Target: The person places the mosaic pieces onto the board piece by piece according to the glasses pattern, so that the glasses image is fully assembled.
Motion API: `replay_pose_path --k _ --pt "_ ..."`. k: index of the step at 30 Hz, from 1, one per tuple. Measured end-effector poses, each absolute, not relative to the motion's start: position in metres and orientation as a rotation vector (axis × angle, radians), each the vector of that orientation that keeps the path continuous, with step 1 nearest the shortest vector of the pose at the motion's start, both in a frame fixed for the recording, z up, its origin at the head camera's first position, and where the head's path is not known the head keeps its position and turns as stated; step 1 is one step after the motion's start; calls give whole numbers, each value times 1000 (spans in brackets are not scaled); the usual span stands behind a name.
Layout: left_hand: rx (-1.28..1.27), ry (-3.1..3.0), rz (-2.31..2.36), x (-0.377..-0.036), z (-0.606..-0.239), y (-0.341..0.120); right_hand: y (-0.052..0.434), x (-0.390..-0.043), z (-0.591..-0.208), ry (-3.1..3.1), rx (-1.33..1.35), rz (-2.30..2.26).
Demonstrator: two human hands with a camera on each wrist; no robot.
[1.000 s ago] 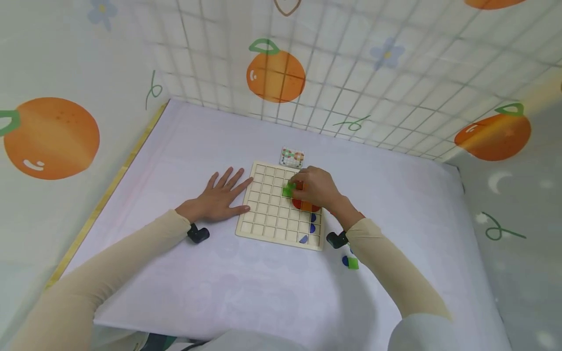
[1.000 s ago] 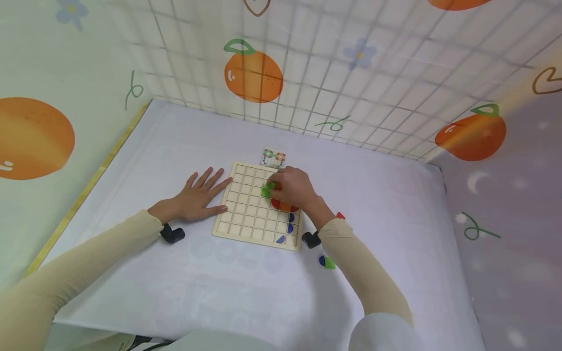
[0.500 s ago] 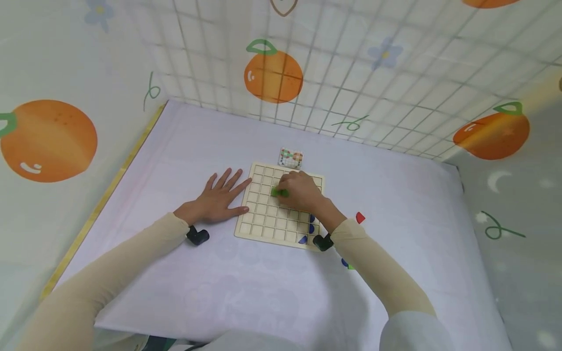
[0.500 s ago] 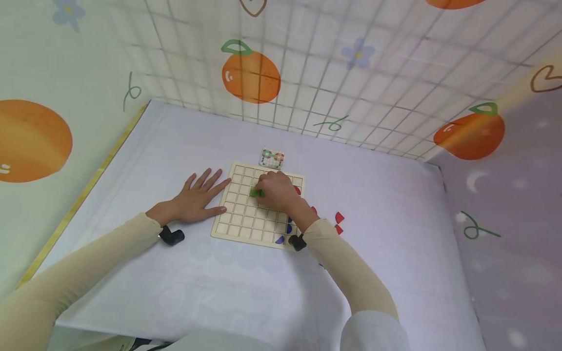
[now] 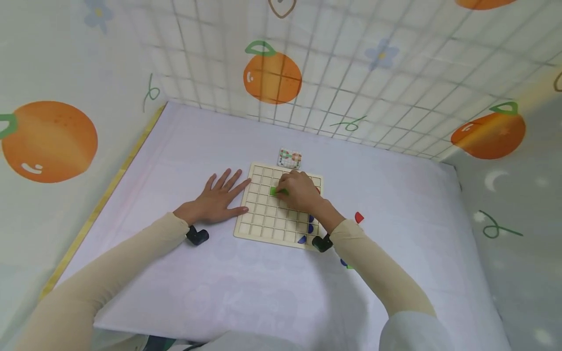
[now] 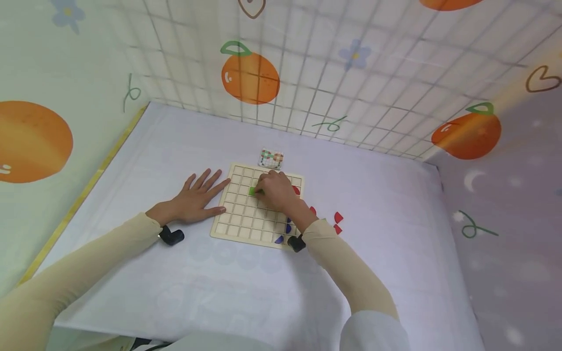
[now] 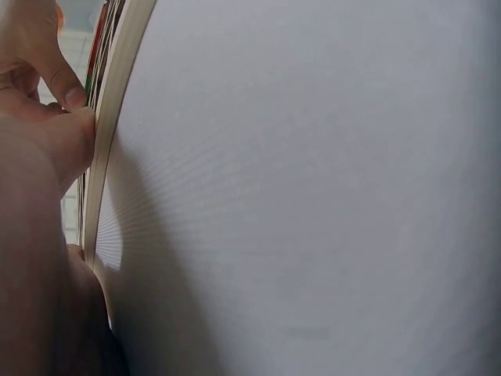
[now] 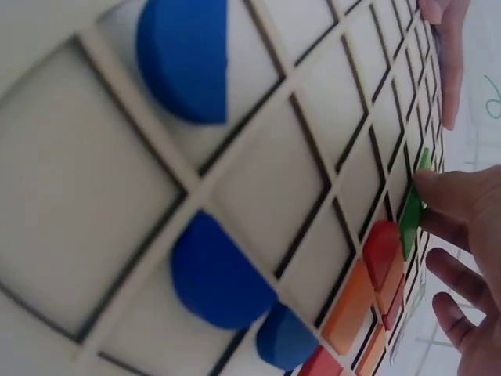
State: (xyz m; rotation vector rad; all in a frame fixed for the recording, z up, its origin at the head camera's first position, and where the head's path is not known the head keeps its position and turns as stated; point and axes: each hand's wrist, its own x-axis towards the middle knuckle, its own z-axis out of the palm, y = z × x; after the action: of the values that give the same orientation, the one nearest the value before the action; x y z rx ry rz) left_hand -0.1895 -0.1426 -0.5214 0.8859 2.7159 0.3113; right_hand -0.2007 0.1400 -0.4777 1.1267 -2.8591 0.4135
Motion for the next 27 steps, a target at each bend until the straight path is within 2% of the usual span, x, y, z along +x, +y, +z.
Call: replay_pose_path --k 9,22,27 --pt "887 2734 292 -189 -523 -142 178 -188 -475 -2915 1027 500" --pt "897 2740 319 -191 -530 -142 292 -127 -479 -3188 69 412" --pt "896 2732 336 -189 -525 -142 310 -112 -480 -3180 -121 431"
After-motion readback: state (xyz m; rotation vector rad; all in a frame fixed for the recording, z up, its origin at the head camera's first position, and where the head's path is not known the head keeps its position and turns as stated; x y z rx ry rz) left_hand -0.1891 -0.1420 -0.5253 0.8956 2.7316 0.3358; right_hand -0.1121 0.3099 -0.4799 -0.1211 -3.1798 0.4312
